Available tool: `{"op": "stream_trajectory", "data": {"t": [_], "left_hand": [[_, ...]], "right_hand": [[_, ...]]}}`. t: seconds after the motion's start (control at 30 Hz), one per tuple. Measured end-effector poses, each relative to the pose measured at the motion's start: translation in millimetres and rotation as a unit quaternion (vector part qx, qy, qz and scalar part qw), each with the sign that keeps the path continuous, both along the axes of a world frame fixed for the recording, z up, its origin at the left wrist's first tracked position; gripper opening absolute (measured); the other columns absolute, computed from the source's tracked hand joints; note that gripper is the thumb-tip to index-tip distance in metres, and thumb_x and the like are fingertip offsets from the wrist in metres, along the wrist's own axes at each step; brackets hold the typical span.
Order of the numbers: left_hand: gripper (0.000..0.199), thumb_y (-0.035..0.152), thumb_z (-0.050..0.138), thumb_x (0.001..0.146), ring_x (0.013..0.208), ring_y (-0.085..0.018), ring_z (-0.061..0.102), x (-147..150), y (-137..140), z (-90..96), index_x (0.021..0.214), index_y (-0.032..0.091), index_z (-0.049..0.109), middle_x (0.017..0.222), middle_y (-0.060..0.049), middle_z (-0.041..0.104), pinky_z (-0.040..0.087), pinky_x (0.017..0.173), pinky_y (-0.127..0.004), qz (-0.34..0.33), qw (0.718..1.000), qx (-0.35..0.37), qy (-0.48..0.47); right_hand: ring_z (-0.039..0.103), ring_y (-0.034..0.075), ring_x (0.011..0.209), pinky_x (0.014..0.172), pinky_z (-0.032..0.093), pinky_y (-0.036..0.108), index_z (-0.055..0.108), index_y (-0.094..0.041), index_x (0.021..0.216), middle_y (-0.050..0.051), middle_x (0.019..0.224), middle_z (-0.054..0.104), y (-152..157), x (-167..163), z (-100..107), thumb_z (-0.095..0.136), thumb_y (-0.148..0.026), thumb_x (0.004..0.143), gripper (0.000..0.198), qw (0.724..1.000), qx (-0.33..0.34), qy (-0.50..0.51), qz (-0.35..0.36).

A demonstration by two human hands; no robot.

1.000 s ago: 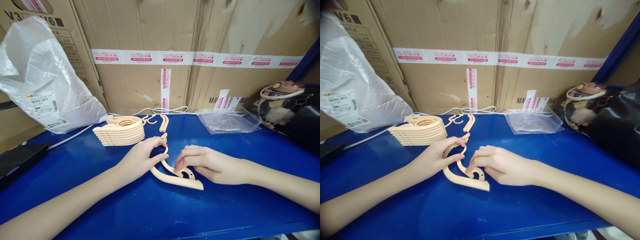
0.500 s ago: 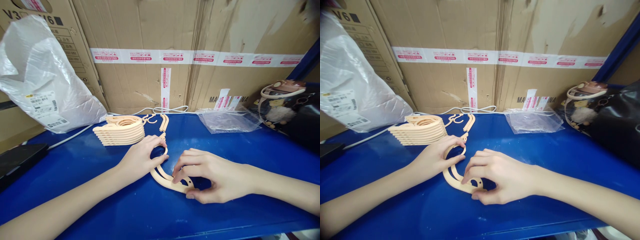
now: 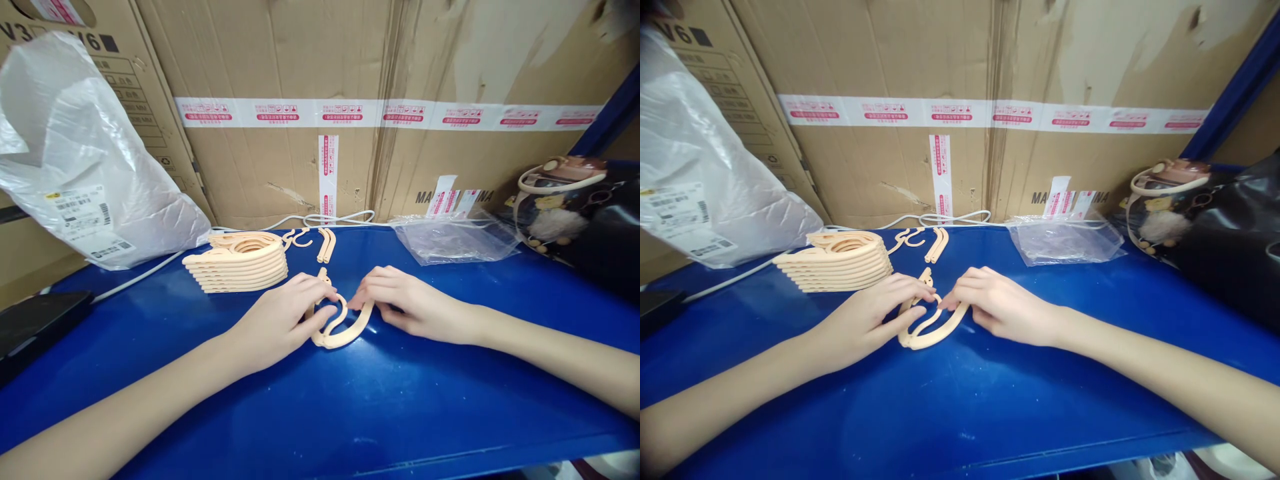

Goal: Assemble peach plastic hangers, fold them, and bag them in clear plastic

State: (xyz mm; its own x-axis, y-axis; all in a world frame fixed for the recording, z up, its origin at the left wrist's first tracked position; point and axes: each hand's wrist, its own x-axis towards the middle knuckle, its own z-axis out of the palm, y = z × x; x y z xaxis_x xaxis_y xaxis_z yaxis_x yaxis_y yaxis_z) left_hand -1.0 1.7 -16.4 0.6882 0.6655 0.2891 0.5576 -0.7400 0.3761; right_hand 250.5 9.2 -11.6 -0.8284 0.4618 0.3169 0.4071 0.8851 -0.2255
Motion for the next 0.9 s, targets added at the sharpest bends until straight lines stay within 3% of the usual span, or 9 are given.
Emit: {"op": "stream_trajectory", "data": {"t": [0.17, 0.27, 0.37, 0.7, 0.77, 0.9], "left_hand": [[0.046, 0.002, 0.036, 0.085, 0.113, -0.02, 0.054, -5, 1, -0.1, 0.117, 0.026, 0.059, 0.119, -0.002, 0.062, 0.045, 0.095, -0.035, -0.037, 0.999, -0.007, 0.02], [0.051, 0.001, 0.035, 0.086, 0.116, -0.02, 0.053, -7, 4, -3.2, 0.125, 0.027, 0.054, 0.125, -0.002, 0.06, 0.043, 0.098, -0.036, -0.047, 0.999, 0.005, 0.02], [0.046, 0.006, 0.038, 0.092, 0.123, -0.02, 0.05, -7, 7, -5.2, 0.131, 0.028, 0.048, 0.133, -0.003, 0.054, 0.04, 0.103, -0.036, -0.053, 0.999, 0.014, 0.002], [0.053, 0.01, 0.053, 0.084, 0.131, -0.023, 0.044, -7, 2, 1.3, 0.134, 0.027, 0.045, 0.14, -0.005, 0.048, 0.036, 0.11, -0.04, -0.055, 0.998, -0.006, -0.02], [0.058, 0.017, 0.06, 0.082, 0.134, -0.025, 0.04, -8, 1, 1.0, 0.136, 0.028, 0.043, 0.143, -0.005, 0.046, 0.034, 0.112, -0.044, -0.054, 0.998, -0.022, -0.012], [0.064, 0.042, 0.065, 0.084, 0.137, -0.028, 0.036, -8, -1, -1.1, 0.14, 0.027, 0.039, 0.146, -0.008, 0.043, 0.033, 0.112, -0.047, -0.031, 0.998, -0.054, 0.025]], "right_hand": [[0.059, 0.018, 0.091, 0.079, 0.049, 0.032, 0.062, -0.02, 0.105, 0.006, 0.098, 0.065, 8, 2, -5, 0.05, -0.01, 0.089, 0.022, 0.994, 0.028, 0.049, -0.089], [0.062, 0.014, 0.078, 0.068, 0.048, 0.026, 0.062, -0.02, 0.106, 0.002, 0.089, 0.067, 4, 1, -5, 0.053, -0.016, 0.09, 0.019, 0.99, 0.009, 0.048, -0.133], [0.064, 0.013, 0.076, 0.067, 0.048, 0.025, 0.061, -0.021, 0.11, 0.001, 0.09, 0.07, -2, -1, -3, 0.05, -0.018, 0.092, 0.02, 0.988, -0.009, 0.046, -0.149], [0.063, 0.017, 0.082, 0.073, 0.048, 0.029, 0.064, -0.019, 0.101, 0.005, 0.092, 0.068, -9, -3, 1, 0.05, -0.029, 0.095, 0.019, 0.989, 0.021, 0.028, -0.142], [0.062, 0.017, 0.086, 0.077, 0.048, 0.031, 0.063, -0.019, 0.104, 0.006, 0.095, 0.068, -9, -4, 2, 0.05, -0.031, 0.096, 0.02, 0.994, 0.0, 0.019, -0.112], [0.055, 0.02, 0.114, 0.096, 0.043, 0.036, 0.059, -0.019, 0.116, 0.01, 0.123, 0.062, -8, -6, 0, 0.05, -0.034, 0.096, 0.027, 0.999, -0.04, -0.011, -0.025]]}}
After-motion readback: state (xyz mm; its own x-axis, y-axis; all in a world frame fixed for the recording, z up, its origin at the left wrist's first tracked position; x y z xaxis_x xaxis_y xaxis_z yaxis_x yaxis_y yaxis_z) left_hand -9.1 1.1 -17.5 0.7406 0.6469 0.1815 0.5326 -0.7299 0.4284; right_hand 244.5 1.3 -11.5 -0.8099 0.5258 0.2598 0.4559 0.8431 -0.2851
